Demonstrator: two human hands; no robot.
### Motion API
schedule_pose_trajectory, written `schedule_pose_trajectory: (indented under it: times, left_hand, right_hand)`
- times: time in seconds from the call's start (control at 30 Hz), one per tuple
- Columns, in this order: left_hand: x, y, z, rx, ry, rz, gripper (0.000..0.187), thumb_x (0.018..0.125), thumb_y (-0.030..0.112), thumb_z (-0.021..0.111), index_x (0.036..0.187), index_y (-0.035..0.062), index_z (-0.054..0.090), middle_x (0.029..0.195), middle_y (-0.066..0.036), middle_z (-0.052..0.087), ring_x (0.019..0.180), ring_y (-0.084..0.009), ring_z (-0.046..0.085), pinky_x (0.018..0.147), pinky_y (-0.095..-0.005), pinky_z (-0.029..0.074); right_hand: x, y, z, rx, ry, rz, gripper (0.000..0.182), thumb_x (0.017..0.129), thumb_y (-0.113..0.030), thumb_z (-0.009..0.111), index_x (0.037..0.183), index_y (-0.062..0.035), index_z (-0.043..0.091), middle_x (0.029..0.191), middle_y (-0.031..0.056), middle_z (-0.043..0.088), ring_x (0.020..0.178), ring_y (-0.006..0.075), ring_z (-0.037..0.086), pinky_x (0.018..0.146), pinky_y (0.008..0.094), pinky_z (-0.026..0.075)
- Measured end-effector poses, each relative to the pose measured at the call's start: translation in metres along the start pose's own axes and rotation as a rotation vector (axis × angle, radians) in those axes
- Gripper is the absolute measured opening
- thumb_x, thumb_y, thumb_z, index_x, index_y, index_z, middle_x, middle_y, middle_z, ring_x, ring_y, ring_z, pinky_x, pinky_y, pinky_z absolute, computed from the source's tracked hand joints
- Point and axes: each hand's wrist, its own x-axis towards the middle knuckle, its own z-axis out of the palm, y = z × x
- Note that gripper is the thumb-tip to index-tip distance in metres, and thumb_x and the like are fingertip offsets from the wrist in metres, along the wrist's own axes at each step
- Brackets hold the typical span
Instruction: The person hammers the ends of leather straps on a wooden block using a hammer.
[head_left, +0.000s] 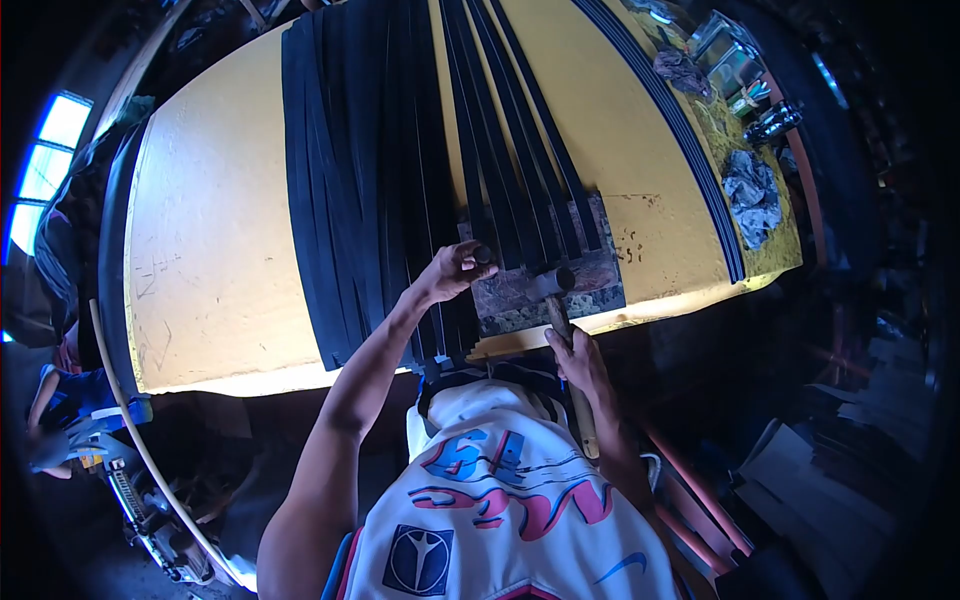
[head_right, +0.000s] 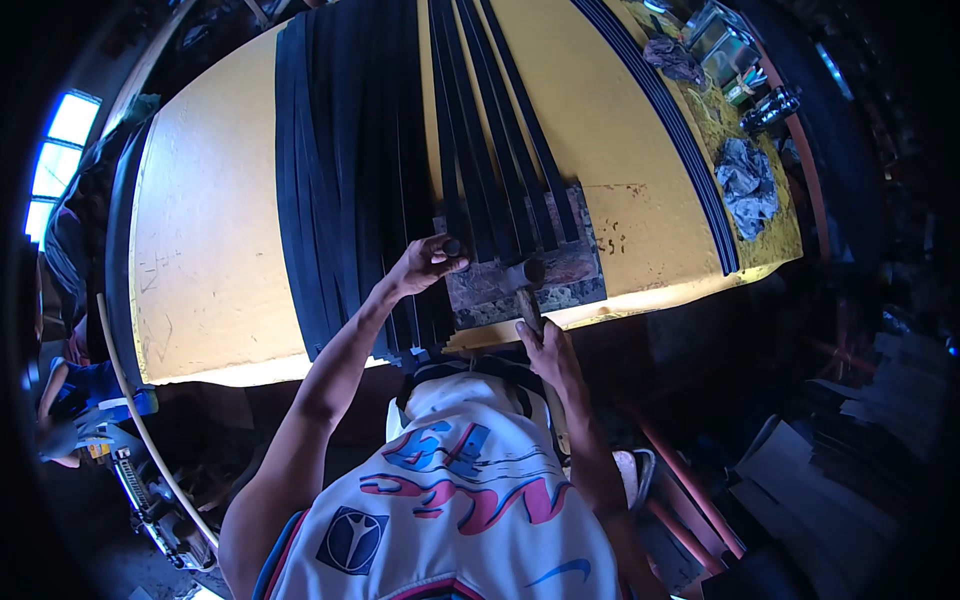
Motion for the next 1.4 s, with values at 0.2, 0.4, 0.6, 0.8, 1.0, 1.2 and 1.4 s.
schedule_pose_trajectory:
  times: [0.2,0.4,0.6,0.8,1.0,1.2,1.4]
  left_hand:
    - [-0.001,-0.001,0.001,0.007,0.005,0.013,0.023,0.086,0.024,0.074,0.099,0.0059,0.066,0.097,-0.005,0.07,0.099,-0.0184,0.067,0.101,-0.0409,0.048]
    - [-0.001,-0.004,0.002,-0.031,0.01,0.033,0.023,0.087,0.023,0.074,0.1,0.007,0.066,0.097,-0.004,0.07,0.1,-0.0182,0.067,0.102,-0.0411,0.047]
    - [-0.003,-0.001,0.003,-0.047,0.02,0.028,0.024,0.086,0.022,0.074,0.102,0.0067,0.066,0.098,-0.004,0.071,0.099,-0.0175,0.067,0.1,-0.0391,0.048]
    - [-0.008,-0.002,0.007,-0.006,0.045,0.088,0.025,0.085,0.022,0.075,0.104,0.0072,0.066,0.096,-0.004,0.072,0.097,-0.016,0.067,0.097,-0.036,0.049]
    - [-0.018,0.004,0.008,0.194,0.092,0.173,0.04,0.082,0.034,0.077,0.104,0.0037,0.065,0.087,-0.014,0.071,0.074,-0.0285,0.07,0.069,-0.0371,0.056]
    - [-0.026,0.004,0.006,0.357,0.124,0.208,0.042,0.08,0.038,0.077,0.102,0.0036,0.066,0.091,-0.015,0.071,0.073,-0.032,0.07,0.067,-0.0376,0.057]
    - [-0.022,-0.02,0.013,0.396,0.186,0.365,0.034,0.081,0.025,0.077,0.11,0.0099,0.067,0.099,-0.01,0.072,0.068,-0.0262,0.07,0.062,-0.0328,0.056]
  right_hand:
    - [0.002,0.002,0.001,-0.006,0.0,-0.002,0.063,0.091,-0.054,0.057,0.089,0.0088,0.05,0.066,0.0188,0.059,0.056,0.0271,0.067,0.046,0.0346,0.054]
    - [0.002,0.003,0.001,0.003,-0.007,0.004,0.063,0.092,-0.054,0.057,0.09,0.0081,0.05,0.066,0.018,0.058,0.055,0.0264,0.067,0.047,0.0347,0.054]
    - [0.003,0.006,0.001,0.01,-0.016,-0.002,0.064,0.091,-0.056,0.056,0.092,0.008,0.049,0.065,0.018,0.058,0.055,0.027,0.066,0.048,0.036,0.054]
    - [0.001,0.007,0.004,-0.106,0.045,-0.057,0.058,0.093,-0.051,0.056,0.091,0.0067,0.051,0.069,0.0253,0.06,0.063,0.0386,0.066,0.053,0.0447,0.052]
    - [-0.014,-0.01,0.009,-0.33,0.2,-0.258,0.046,0.094,-0.042,0.058,0.084,0.0027,0.051,0.067,0.0262,0.06,0.064,0.0437,0.064,0.053,0.0468,0.048]
    - [-0.062,-0.103,-0.011,-0.335,0.17,-0.342,0.038,0.094,-0.036,0.058,0.092,0.0021,0.054,0.073,0.0268,0.062,0.073,0.0449,0.065,0.06,0.0475,0.051]
    - [-0.127,-0.205,-0.051,0.053,0.445,-0.953,0.027,0.094,-0.021,0.053,0.085,0.004,0.055,0.061,0.0069,0.054,0.05,0.0123,0.051,0.049,0.0295,0.046]
